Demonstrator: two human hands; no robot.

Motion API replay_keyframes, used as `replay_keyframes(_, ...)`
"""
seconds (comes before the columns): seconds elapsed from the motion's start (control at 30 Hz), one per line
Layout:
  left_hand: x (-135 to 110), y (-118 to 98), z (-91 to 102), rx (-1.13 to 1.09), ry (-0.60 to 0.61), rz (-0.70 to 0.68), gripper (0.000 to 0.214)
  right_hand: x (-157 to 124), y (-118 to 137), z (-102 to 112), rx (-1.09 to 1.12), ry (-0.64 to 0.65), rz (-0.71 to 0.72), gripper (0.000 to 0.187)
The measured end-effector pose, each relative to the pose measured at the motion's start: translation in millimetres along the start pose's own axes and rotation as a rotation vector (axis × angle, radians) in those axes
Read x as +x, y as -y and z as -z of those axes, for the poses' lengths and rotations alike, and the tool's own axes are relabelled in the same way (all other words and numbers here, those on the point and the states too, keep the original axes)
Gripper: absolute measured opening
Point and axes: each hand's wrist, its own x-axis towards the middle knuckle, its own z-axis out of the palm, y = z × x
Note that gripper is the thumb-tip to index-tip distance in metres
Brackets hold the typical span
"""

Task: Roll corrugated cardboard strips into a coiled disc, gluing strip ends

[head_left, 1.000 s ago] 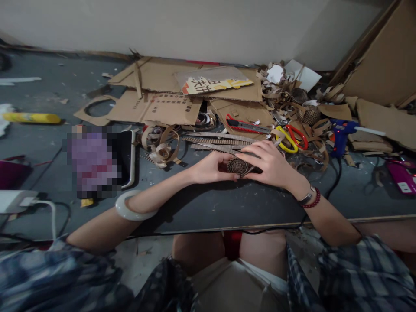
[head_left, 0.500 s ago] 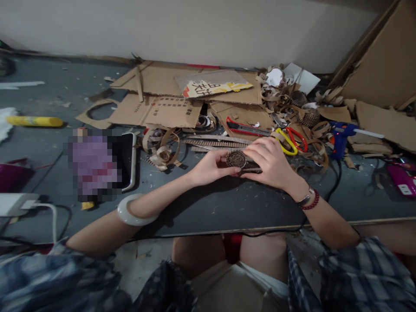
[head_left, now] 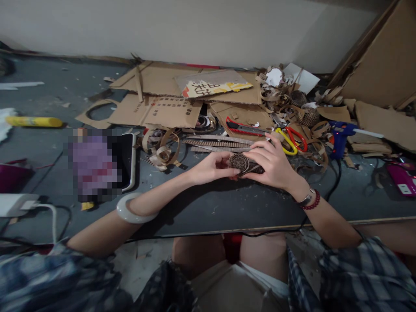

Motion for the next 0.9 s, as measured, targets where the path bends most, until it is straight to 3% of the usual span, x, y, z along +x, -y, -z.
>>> replay_keyframes(0.17,2.2,4.2,-5.1,0.011,-0.129,-0.073,0.044,0.6,3.1,-7.0,-0.06,-0.089,-0.013,0.04)
replay_keyframes(0.37,3.2,1.9,-2.3,-0.005,-0.181,-0.052,0.043,-1.5,-3.3,-5.1,-0.03,0.058,-0.051,0.045)
replay_keyframes(0.5,3.1,0.9,0.0,-0.013,-0.083,-0.027,0.043,-3.8,-10.5,0.0,0.001,0.048,-0.053,0.04)
replay_keyframes(0.63,-0.7,3.4,0.4,0.04,0.062,-0.001,0.042,-2.9,-8.7,2.8,0.079,0.082,-0.021,0.052)
replay_keyframes(0.73,-2.8,4.7,0.4,0.07,0.107,-0.016,0.043,-1.1,-4.1,2.2,0.154,0.099,0.008,0.051)
replay_keyframes(0.9,-0.1,5.4,-3.3,0.033,-0.064,-0.115,0.05,-0.5,-1.3,-2.6,0.109,-0.03,-0.061,0.039)
